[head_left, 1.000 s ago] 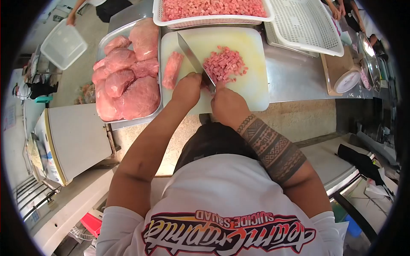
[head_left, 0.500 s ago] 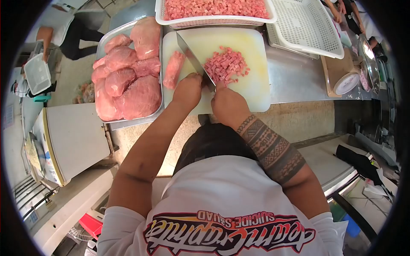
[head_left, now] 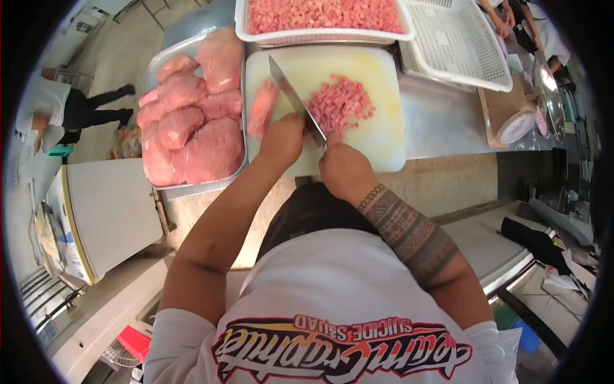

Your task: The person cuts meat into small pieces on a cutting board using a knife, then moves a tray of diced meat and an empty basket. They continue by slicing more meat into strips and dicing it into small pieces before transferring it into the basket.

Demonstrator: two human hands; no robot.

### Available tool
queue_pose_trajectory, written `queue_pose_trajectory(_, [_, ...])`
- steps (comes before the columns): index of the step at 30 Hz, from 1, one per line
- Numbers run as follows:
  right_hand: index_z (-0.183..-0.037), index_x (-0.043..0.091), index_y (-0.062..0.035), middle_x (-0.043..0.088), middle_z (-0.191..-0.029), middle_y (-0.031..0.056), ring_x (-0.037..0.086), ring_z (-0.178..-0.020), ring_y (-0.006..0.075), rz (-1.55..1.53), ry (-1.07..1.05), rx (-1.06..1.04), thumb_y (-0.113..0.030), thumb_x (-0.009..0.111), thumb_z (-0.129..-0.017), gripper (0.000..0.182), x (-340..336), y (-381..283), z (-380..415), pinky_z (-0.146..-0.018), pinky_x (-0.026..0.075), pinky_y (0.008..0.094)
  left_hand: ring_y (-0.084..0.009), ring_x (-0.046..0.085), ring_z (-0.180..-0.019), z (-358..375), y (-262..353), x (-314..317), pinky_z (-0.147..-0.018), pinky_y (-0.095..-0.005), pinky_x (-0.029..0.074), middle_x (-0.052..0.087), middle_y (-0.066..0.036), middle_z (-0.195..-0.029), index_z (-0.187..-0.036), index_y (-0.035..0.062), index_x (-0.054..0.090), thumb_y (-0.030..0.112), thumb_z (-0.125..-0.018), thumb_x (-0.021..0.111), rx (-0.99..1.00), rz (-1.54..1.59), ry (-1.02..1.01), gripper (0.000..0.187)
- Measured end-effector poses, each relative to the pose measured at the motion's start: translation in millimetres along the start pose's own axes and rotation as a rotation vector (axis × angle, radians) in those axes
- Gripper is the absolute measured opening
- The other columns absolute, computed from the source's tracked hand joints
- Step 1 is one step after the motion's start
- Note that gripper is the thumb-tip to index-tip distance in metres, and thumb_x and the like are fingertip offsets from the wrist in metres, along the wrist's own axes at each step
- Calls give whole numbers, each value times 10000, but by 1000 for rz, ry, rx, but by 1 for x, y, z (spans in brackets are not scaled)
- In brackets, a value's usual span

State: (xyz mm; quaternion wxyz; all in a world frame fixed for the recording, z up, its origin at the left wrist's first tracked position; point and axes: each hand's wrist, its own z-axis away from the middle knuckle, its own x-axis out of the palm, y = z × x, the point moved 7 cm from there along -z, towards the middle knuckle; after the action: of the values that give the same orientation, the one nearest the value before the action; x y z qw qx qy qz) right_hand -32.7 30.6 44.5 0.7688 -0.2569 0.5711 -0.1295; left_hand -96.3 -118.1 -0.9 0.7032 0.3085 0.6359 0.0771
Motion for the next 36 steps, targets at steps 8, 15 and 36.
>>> queue_pose_trajectory(8, [-1121,535,24,723,-881,245,708,-854,466,-93,49,42,-169,626,-968,263,-71,20,9,-758,554,565,-390,693,-976,21,-6,-23,-874,-482,545,693,-192,-1028,-1096,13,720,67,-925,696,13,118,55,181])
queue_pose_trajectory(15, [-1072,535,34,712,-850,234,704,-823,450,-207,132,138,-106,635,-969,200,-110,53,35,-720,547,516,-413,655,-1052,12,25,-28,-895,-498,544,649,-185,-1098,-1160,24,672,98,-913,718,112,190,46,262])
queue_pose_trajectory(36, [-1081,523,12,717,-815,208,703,-809,440,-115,-388,-185,-142,635,-961,225,-130,111,13,-735,537,538,-136,711,-754,56,18,-21,-704,-284,578,745,-120,-892,-1085,-8,732,47,-894,763,-477,439,706,200])
